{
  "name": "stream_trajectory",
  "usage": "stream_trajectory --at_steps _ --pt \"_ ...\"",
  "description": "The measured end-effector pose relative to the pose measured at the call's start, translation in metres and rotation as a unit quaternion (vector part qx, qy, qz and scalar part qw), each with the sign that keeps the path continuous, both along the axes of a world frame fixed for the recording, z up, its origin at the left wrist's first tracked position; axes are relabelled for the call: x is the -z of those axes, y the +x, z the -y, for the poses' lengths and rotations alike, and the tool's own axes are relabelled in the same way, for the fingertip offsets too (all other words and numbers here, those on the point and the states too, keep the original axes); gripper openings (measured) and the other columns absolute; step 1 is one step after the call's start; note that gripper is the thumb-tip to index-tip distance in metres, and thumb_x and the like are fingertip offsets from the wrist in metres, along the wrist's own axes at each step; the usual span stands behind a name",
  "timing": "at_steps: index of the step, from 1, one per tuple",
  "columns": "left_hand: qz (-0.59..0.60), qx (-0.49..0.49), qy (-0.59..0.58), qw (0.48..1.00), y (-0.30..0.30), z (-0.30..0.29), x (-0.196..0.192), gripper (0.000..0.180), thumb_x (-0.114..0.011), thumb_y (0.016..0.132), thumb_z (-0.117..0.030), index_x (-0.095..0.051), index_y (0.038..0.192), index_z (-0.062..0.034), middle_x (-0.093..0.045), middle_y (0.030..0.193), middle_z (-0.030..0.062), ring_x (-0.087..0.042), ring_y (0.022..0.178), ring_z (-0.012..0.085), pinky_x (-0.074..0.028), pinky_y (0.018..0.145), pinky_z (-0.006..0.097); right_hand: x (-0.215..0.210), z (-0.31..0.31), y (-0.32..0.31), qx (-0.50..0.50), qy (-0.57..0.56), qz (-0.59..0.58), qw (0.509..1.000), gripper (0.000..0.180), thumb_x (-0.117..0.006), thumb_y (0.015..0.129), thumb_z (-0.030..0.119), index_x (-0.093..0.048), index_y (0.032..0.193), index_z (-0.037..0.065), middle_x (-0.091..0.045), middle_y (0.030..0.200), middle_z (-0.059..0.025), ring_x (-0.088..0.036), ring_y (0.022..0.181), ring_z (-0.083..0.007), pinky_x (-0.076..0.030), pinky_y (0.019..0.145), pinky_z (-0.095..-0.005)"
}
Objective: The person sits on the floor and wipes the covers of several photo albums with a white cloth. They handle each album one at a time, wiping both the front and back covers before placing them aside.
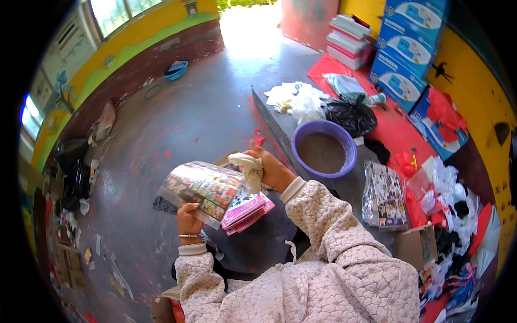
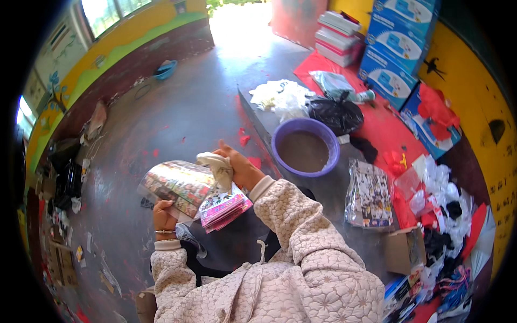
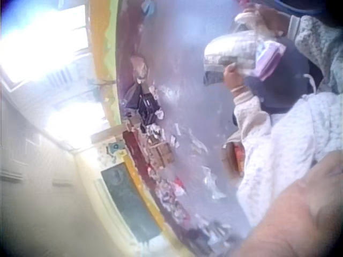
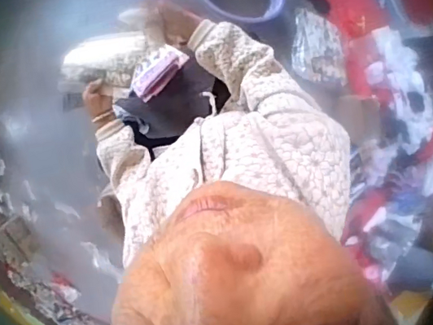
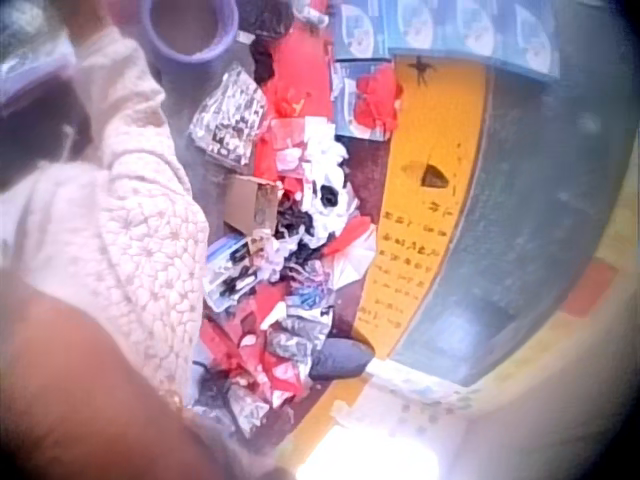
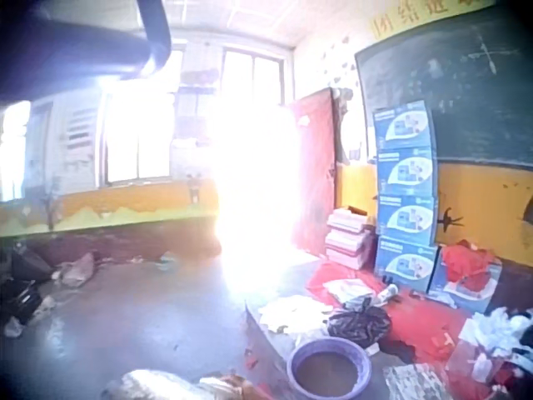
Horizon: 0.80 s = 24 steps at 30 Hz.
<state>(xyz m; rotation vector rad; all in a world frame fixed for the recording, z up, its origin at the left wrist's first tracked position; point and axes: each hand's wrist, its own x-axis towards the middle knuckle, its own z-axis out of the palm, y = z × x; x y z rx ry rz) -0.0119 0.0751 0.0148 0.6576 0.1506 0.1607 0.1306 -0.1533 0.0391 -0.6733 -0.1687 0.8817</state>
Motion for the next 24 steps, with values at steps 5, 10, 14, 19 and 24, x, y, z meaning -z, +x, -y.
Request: stream_trajectory --at_steps 5,10,14,19,24 --pt "0.02 0.029 -0.024 0.999 -0.009 -0.002 0.0 0.038 -0.043 0.084 -0.007 -0.039 0.121 0.001 -0.048 0.119 0.014 -0.047 0.109 0.0286 -0.037 0.094 0.042 -0.007 -0.006 -0.007 0.023 0.036 -0.006 0.999 0.042 -0.049 0.086 0.041 -0.054 0.102 0.002 -0.058 0.083 -0.006 -0.056 0.073 -0.0137 -0.047 0.069 -0.0279" --pt "0.032 0.078 -0.112 0.99 -0.005 0.021 -0.012 0.044 -0.036 0.092 -0.035 -0.039 0.123 -0.0031 -0.047 0.123 0.0116 -0.047 0.11 0.0272 -0.035 0.096 0.044 -0.015 -0.028 -0.031 0.124 -0.132 0.231 0.956 0.025 -0.058 0.082 0.02 -0.055 0.099 0.001 -0.056 0.099 -0.0094 -0.056 0.09 -0.017 -0.046 0.077 -0.0281" --pt "0.018 0.102 -0.14 0.985 -0.006 0.031 -0.018 0.053 -0.03 0.09 -0.047 -0.043 0.118 -0.0036 -0.051 0.114 0.0117 -0.049 0.106 0.0251 -0.039 0.092 0.039 -0.012 -0.069 -0.089 0.131 -0.202 0.675 0.698 0.031 -0.055 0.075 0.006 -0.053 0.106 0.004 -0.047 0.116 -0.0158 -0.046 0.108 -0.0323 -0.037 0.092 -0.0374" --pt "-0.019 0.105 -0.14 0.984 0.0 0.02 -0.002 0.06 -0.032 0.088 -0.053 -0.047 0.112 -0.0006 -0.055 0.105 0.0118 -0.054 0.099 0.0244 -0.044 0.085 0.035 0.009 -0.076 -0.095 0.188 -0.207 0.746 0.604 0.036 -0.056 0.076 0.01 -0.052 0.111 0.006 -0.048 0.118 -0.0142 -0.046 0.109 -0.0311 -0.035 0.093 -0.0405" --pt "0.019 0.085 -0.065 0.994 -0.007 -0.003 0.001 0.056 -0.033 0.09 -0.045 -0.043 0.114 0.005 -0.053 0.107 0.0188 -0.056 0.094 0.0278 -0.045 0.085 0.036 0.021 -0.078 -0.109 0.186 -0.197 0.785 0.557 0.037 -0.055 0.072 0.008 -0.053 0.109 0.005 -0.051 0.116 -0.0117 -0.047 0.108 -0.0264 -0.034 0.093 -0.04"
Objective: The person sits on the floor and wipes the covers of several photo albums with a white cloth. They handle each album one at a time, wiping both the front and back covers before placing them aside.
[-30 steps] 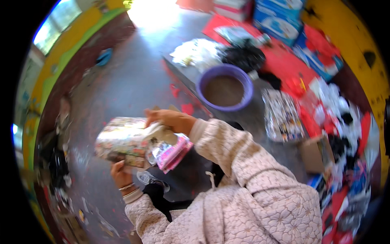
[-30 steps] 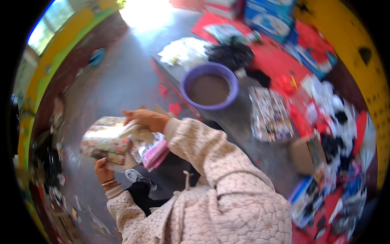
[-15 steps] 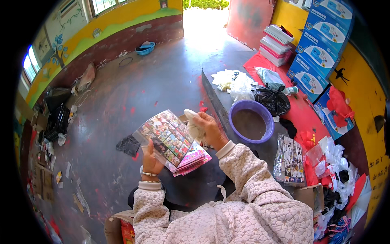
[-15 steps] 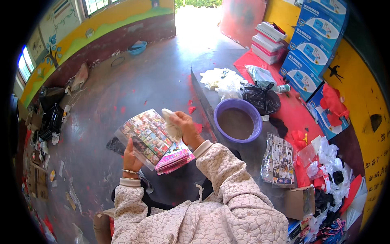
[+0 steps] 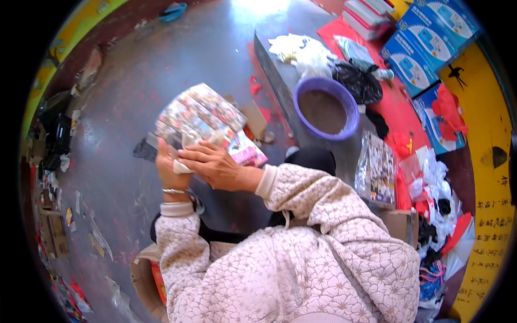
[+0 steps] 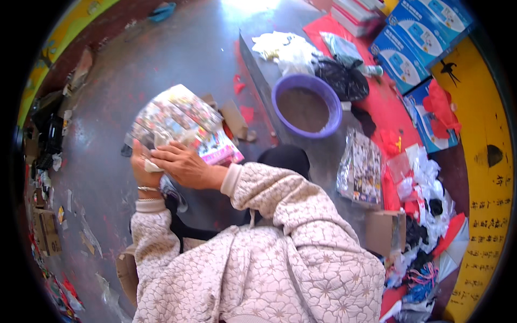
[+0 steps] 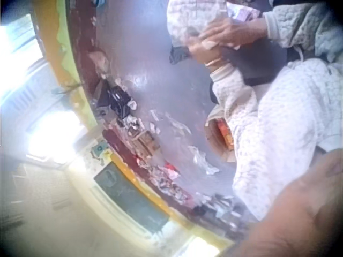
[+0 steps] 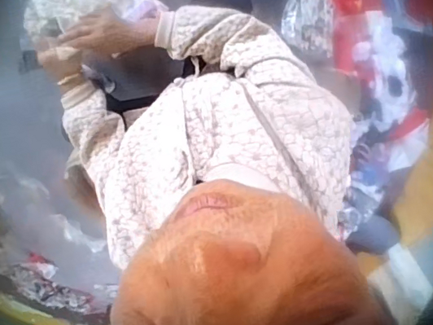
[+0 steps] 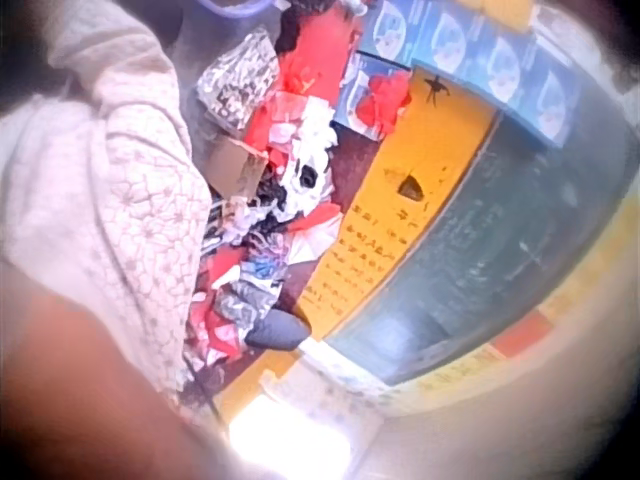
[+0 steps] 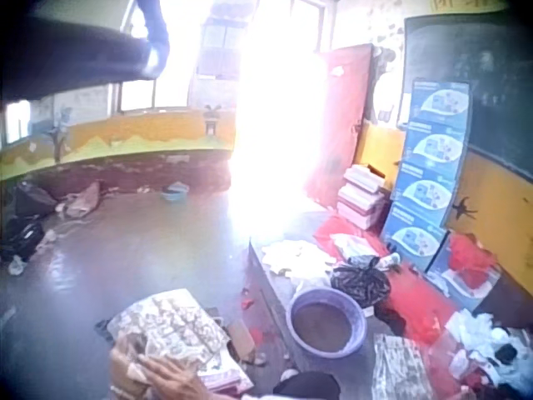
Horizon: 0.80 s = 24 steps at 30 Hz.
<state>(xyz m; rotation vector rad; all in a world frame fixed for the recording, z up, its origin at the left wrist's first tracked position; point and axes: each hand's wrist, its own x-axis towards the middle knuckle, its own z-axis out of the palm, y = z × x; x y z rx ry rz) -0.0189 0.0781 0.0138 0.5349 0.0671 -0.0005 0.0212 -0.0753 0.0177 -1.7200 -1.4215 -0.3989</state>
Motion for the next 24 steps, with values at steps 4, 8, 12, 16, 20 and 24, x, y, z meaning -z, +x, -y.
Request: stream_trajectory --at_steps 4,8,12,16,20,24 --pt "-0.042 -0.138 0.001 0.989 0.003 -0.006 -0.021 0.049 -0.034 0.091 -0.04 -0.042 0.118 0.0003 -0.052 0.113 0.0129 -0.054 0.098 0.0282 -0.041 0.09 0.036 0.015 0.016 -0.001 -0.045 -0.05 0.037 0.997 0.035 -0.055 0.068 0.003 -0.056 0.103 0.005 -0.053 0.113 -0.0101 -0.049 0.106 -0.0245 -0.035 0.092 -0.0396" --pt "0.087 -0.086 -0.145 0.982 -0.006 -0.062 0.004 0.034 -0.042 0.09 -0.023 -0.045 0.116 -0.0013 -0.053 0.113 0.012 -0.052 0.101 0.0265 -0.039 0.091 0.038 0.02 0.03 0.025 -0.054 0.004 -0.187 0.981 0.021 -0.053 0.071 0.004 -0.058 0.092 0.003 -0.058 0.094 -0.0132 -0.057 0.087 -0.0299 -0.046 0.073 -0.0338" --pt "0.1 -0.102 0.009 0.99 -0.009 -0.047 0.0 0.031 -0.045 0.08 -0.003 -0.047 0.111 0.0005 -0.055 0.106 0.0111 -0.053 0.097 0.0236 -0.042 0.087 0.039 -0.029 0.073 0.07 0.032 0.167 -0.538 0.826 0.02 -0.041 0.082 0.004 -0.057 0.094 -0.001 -0.059 0.083 -0.0092 -0.056 0.068 -0.0145 -0.046 0.06 -0.0264" --pt "0.017 -0.081 0.056 0.995 -0.013 -0.019 -0.033 0.043 -0.041 0.072 0.006 -0.044 0.114 0.0012 -0.055 0.106 0.0108 -0.053 0.096 0.0229 -0.042 0.087 0.037 -0.053 0.061 0.074 0.007 0.269 -0.634 0.726 0.019 -0.044 0.083 0.005 -0.057 0.097 0.001 -0.059 0.088 -0.0078 -0.058 0.072 -0.0153 -0.047 0.061 -0.0269" --pt "0.042 0.003 0.111 0.993 -0.006 0.004 -0.019 0.052 -0.041 0.07 0.007 -0.041 0.121 -0.0039 -0.052 0.112 0.0107 -0.051 0.1 0.0227 -0.041 0.088 0.035 -0.056 0.018 0.046 0.092 0.138 -0.164 0.972 0.015 -0.052 0.078 0.009 -0.057 0.092 0.006 -0.058 0.085 -0.0087 -0.058 0.069 -0.0218 -0.046 0.059 -0.0284" --pt "0.004 0.047 0.19 0.981 -0.011 0.029 -0.01 0.063 -0.042 0.069 0.007 -0.031 0.13 -0.0066 -0.049 0.114 0.0076 -0.05 0.101 0.0189 -0.04 0.085 0.03 -0.047 -0.008 0.033 0.044 0.028 0.005 0.999 0.026 -0.057 0.073 0.008 -0.06 0.1 0.009 -0.054 0.104 -0.014 -0.054 0.091 -0.0285 -0.041 0.081 -0.0399"
